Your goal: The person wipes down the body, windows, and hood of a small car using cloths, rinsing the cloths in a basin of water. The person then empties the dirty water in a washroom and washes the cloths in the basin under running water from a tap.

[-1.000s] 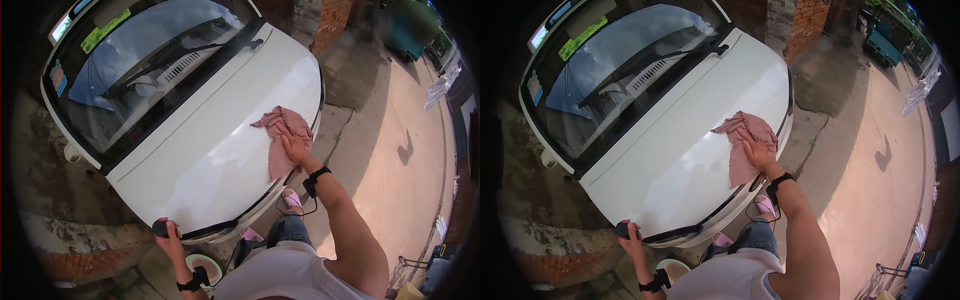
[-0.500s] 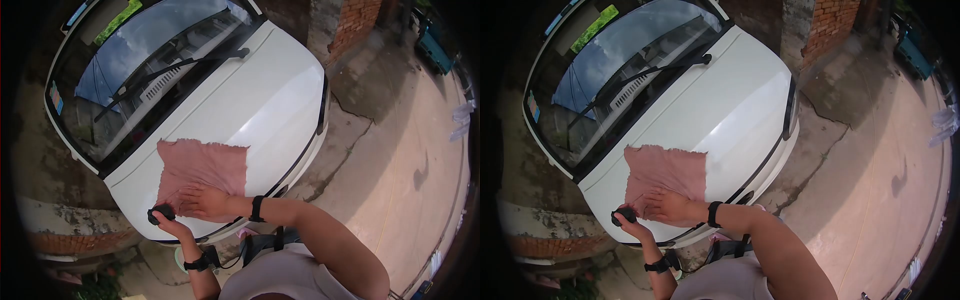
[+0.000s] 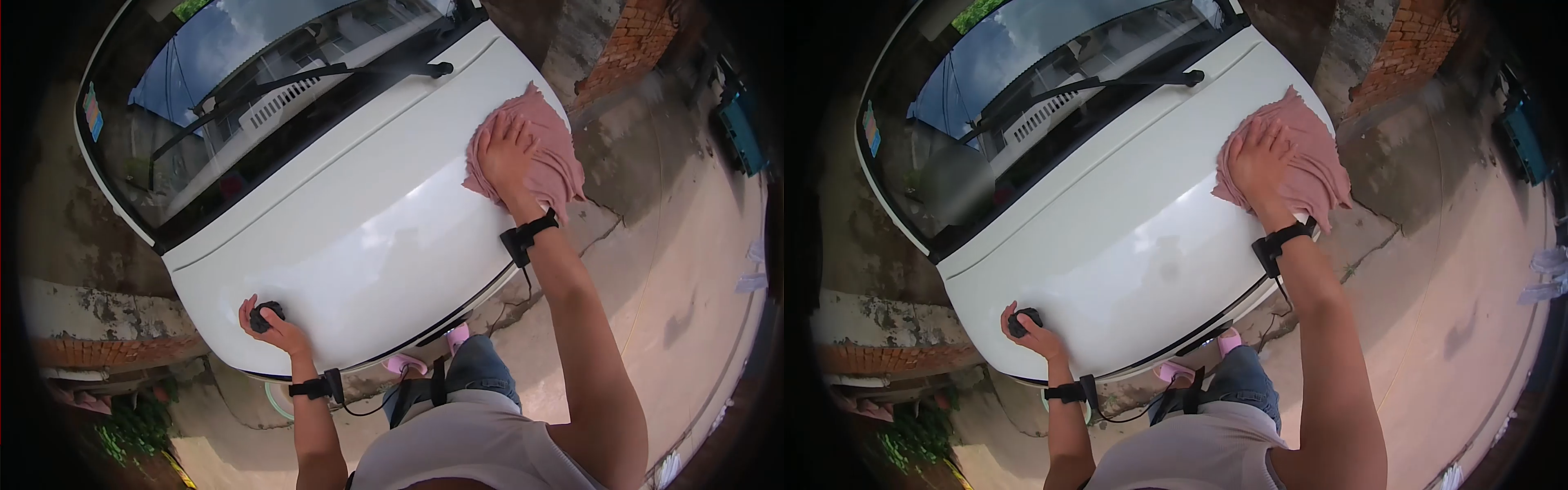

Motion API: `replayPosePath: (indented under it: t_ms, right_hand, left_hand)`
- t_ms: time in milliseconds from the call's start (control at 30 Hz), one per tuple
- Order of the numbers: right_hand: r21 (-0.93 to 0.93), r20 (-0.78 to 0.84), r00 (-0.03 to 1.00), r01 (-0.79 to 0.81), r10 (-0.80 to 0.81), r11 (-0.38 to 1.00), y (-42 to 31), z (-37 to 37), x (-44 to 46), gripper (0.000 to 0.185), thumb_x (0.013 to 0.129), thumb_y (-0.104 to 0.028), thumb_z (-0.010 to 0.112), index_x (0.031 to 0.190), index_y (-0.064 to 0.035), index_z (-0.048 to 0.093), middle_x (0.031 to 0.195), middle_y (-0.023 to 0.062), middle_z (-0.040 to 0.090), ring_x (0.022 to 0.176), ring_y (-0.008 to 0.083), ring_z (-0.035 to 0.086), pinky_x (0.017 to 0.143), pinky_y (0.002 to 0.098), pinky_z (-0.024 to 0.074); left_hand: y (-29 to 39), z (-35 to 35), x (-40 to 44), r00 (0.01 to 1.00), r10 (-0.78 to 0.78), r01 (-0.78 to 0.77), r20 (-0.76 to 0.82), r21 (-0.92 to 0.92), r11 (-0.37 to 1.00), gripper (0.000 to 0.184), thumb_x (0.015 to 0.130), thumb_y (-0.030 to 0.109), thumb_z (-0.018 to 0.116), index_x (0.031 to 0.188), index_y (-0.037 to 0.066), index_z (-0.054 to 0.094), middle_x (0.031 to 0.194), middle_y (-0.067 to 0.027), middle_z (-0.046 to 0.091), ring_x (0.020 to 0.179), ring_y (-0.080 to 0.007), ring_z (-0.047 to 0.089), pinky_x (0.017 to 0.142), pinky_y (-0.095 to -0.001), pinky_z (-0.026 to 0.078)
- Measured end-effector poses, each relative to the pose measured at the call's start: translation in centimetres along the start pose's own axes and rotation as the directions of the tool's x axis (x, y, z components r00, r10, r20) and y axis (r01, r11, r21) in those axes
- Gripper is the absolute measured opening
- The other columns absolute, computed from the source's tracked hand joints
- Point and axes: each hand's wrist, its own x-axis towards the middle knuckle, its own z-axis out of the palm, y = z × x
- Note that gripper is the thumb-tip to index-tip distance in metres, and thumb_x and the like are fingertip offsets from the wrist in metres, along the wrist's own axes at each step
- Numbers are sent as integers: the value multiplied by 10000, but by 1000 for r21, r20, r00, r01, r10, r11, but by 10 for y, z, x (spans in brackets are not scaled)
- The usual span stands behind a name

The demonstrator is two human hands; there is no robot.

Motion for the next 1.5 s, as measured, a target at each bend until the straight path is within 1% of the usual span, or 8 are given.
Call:
replayPosePath:
  t_ms: [167, 333, 533, 700, 800, 1033, 1200, 1500]
  right_hand:
    - [605, 95, 763, 465, -639, 646, -158, -111, -123, 527, 938, -347, 349, 1348, -32, 448, 1466, 216, 296, 1386, 363, 203, 1127, 528, 81]
    - [716, -143, 411, 671, -900, 193, -118, -112, -182, 431, 919, -339, 460, 1300, -150, 529, 1458, 84, 368, 1381, 239, 264, 1128, 436, 177]
    - [472, 70, 899, 352, -433, 808, 17, -55, -41, 449, 921, -311, 464, 1277, -45, 525, 1406, 148, 422, 1313, 302, 366, 1064, 454, 274]
    - [-16, 12, 999, -36, 36, 999, -3, 17, 26, 572, 928, -344, 376, 1340, 49, 418, 1423, 279, 341, 1357, 425, 254, 1094, 544, 167]
    - [142, 98, 991, 74, -88, 987, -94, 5, 29, 622, 923, -342, 347, 1369, 92, 344, 1416, 383, 240, 1347, 530, 153, 1089, 610, 51]
    - [492, 216, 766, 450, -605, 746, -287, -48, -38, 686, 924, -380, 292, 1412, 99, 234, 1457, 353, 173, 1381, 495, 65, 1126, 538, -24]
    - [751, -60, 373, 628, -926, 204, -256, -36, -29, 515, 949, -396, 342, 1377, -123, 426, 1464, 75, 353, 1371, 242, 273, 1143, 406, 122]
    - [402, 40, 860, 453, -509, 796, -79, 4, 77, 427, 951, -296, 399, 1163, 50, 534, 1209, 283, 507, 1104, 423, 490, 968, 469, 376]
  left_hand:
    - [-5, -3, 0, 999, -30, 29, 19, 37, 999, 446, 957, 303, 491, 1241, -17, 366, 1193, -154, 499, 1095, -261, 485, 951, -375, 395]
    - [-6, -10, -2, 997, -54, 52, 55, 39, 998, 471, 959, 323, 489, 1252, -23, 359, 1207, -159, 487, 1101, -261, 485, 958, -374, 391]
    - [-9, -41, -14, 988, 38, -49, 152, 71, 996, 588, 935, 374, 519, 1303, -30, 302, 1254, -177, 440, 1127, -266, 474, 979, -374, 370]
    - [-15, -34, -29, 986, 2, -15, 166, 79, 997, 724, 886, 463, 566, 1303, -48, 269, 1276, -179, 368, 1112, -279, 477, 862, -362, 432]
    - [-22, -36, -30, 986, 17, -29, 164, 70, 997, 729, 882, 462, 572, 1301, -52, 267, 1285, -175, 343, 1101, -286, 481, 843, -358, 438]
    - [-12, -35, -29, 990, 22, -31, 138, 68, 997, 718, 882, 451, 575, 1293, -54, 274, 1270, -180, 365, 1116, -280, 472, 864, -359, 428]
    - [-18, -38, -30, 987, 41, -58, 157, 100, 993, 662, 892, 391, 573, 1289, -48, 276, 1270, -168, 357, 1117, -281, 477, 886, -381, 412]
    - [-17, -43, -33, 990, 14, -32, 137, 132, 991, 636, 847, 225, 644, 1296, -19, 266, 1265, -167, 346, 1072, -294, 539, 866, -350, 438]
